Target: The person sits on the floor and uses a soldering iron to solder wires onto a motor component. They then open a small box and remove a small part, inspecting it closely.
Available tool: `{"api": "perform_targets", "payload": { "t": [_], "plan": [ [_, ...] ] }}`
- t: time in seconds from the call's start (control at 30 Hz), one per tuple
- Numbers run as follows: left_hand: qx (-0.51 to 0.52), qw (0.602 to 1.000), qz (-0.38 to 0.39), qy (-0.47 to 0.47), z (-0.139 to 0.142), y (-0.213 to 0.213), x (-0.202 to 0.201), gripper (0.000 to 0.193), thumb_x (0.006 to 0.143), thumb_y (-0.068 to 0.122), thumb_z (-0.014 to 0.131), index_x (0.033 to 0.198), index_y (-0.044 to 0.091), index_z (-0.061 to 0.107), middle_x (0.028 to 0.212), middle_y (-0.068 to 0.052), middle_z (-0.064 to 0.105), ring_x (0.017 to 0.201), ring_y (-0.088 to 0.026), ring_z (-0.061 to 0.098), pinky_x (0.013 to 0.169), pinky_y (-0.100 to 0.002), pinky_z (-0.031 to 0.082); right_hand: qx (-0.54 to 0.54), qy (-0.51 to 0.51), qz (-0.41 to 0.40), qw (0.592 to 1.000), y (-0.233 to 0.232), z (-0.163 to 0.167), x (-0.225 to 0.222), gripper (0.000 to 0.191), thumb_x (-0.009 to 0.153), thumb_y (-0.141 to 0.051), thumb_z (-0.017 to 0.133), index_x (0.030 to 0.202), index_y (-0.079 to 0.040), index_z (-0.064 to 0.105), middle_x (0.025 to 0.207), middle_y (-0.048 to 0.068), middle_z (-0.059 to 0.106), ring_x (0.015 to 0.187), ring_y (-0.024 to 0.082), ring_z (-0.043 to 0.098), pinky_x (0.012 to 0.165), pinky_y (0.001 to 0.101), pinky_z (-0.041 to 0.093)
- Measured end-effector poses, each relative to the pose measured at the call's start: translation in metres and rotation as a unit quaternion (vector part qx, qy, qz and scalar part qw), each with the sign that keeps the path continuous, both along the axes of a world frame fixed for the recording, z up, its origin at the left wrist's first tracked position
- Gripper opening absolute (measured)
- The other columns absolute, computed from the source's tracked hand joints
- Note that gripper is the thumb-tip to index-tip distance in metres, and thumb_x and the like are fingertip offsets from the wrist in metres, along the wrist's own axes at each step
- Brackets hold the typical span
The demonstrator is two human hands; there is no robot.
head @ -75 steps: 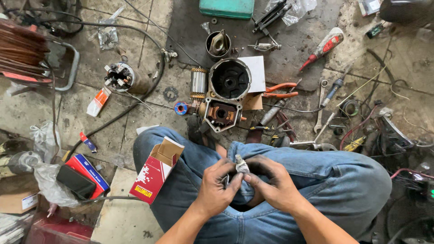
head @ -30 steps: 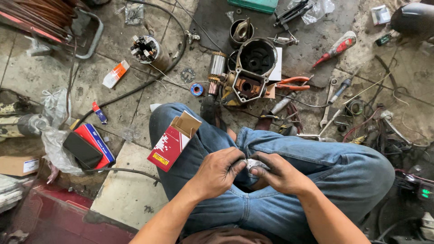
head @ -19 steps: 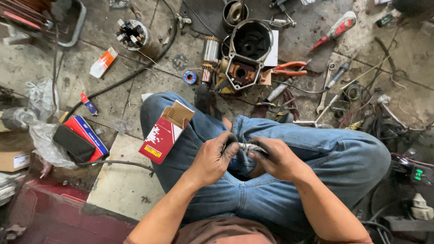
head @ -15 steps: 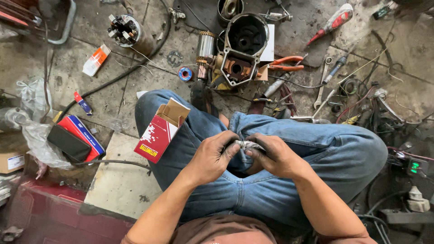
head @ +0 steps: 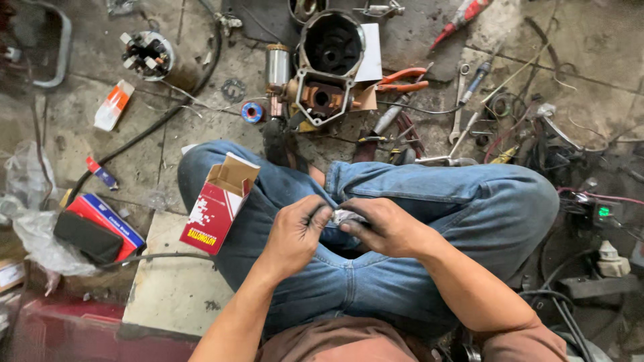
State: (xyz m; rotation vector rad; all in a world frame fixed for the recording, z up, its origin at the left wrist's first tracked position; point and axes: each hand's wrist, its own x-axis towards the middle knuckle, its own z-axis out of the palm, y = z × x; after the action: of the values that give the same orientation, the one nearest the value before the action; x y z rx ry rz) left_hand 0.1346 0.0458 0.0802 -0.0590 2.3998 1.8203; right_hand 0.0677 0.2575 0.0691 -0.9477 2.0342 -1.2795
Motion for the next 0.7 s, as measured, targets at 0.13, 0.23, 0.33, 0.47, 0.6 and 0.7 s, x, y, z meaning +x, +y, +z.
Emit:
{"api": "perform_targets", "payload": {
  "t": [0.13, 0.23, 0.33, 0.47, 0.6, 0.7],
  "plan": [
    [-0.047, 0.99, 0.035, -0.13, -0.012, 0.005, 0.002, 0.037, 0.102, 0.032, 0.061, 0.085, -0.001, 0.064, 0.063, -0.019, 0.046, 0.057, -0.02, 0.04, 0.053, -0.039, 0.042, 0.01, 0.097, -0.003, 0.995, -0.002, 0.001, 0.002, 0.02, 0.091, -0.015, 0.074, 0.103, -0.003, 0.063, 0.088, 0.014, 0.065, 0.083, 0.036, 0.066, 0.07, 0.0447, 0.052],
    [-0.028, 0.988, 0.039, -0.144, -0.027, 0.006, 0.005, 0.042, 0.102, 0.036, 0.061, 0.083, -0.001, 0.064, 0.061, -0.016, 0.043, 0.059, -0.015, 0.038, 0.053, -0.037, 0.04, 0.015, 0.155, -0.015, 0.988, -0.003, 0.003, 0.001, 0.022, 0.09, -0.015, 0.075, 0.106, -0.004, 0.064, 0.09, 0.013, 0.064, 0.084, 0.035, 0.065, 0.071, 0.0451, 0.052],
    [0.031, 0.981, 0.046, -0.186, -0.043, 0.004, 0.007, 0.05, 0.104, 0.04, 0.058, 0.078, -0.002, 0.063, 0.061, -0.008, 0.046, 0.06, -0.013, 0.041, 0.053, -0.035, 0.038, 0.038, 0.239, -0.033, 0.97, 0.002, 0.005, -0.006, 0.028, 0.082, -0.014, 0.074, 0.108, -0.006, 0.067, 0.091, 0.012, 0.064, 0.085, 0.035, 0.064, 0.073, 0.0455, 0.051],
    [0.348, 0.873, 0.171, -0.296, -0.066, 0.002, -0.003, 0.05, 0.106, 0.043, 0.051, 0.075, 0.005, 0.054, 0.064, -0.004, 0.054, 0.06, -0.021, 0.056, 0.058, -0.035, 0.045, 0.044, 0.269, -0.111, 0.956, 0.011, 0.002, -0.013, 0.026, 0.085, -0.016, 0.075, 0.108, -0.009, 0.066, 0.1, 0.011, 0.067, 0.094, 0.032, 0.064, 0.084, 0.0422, 0.05],
    [0.553, 0.76, 0.248, -0.235, -0.075, 0.005, -0.01, 0.049, 0.109, 0.044, 0.043, 0.078, 0.007, 0.05, 0.077, -0.01, 0.058, 0.08, -0.028, 0.064, 0.082, -0.042, 0.054, -0.053, -0.058, -0.217, 0.973, 0.016, -0.01, -0.007, 0.021, 0.095, -0.009, 0.068, 0.114, -0.003, 0.061, 0.099, 0.004, 0.065, 0.091, 0.014, 0.063, 0.082, 0.0259, 0.05],
    [0.615, 0.72, 0.238, -0.214, -0.073, 0.012, -0.016, 0.049, 0.111, 0.044, 0.042, 0.079, 0.008, 0.05, 0.082, -0.01, 0.059, 0.09, -0.032, 0.066, 0.088, -0.045, 0.053, -0.085, -0.202, -0.25, 0.943, 0.015, -0.026, 0.0, 0.019, 0.09, -0.008, 0.075, 0.1, -0.004, 0.059, 0.088, -0.004, 0.057, 0.082, 0.006, 0.051, 0.072, 0.0233, 0.045]
  ]
}}
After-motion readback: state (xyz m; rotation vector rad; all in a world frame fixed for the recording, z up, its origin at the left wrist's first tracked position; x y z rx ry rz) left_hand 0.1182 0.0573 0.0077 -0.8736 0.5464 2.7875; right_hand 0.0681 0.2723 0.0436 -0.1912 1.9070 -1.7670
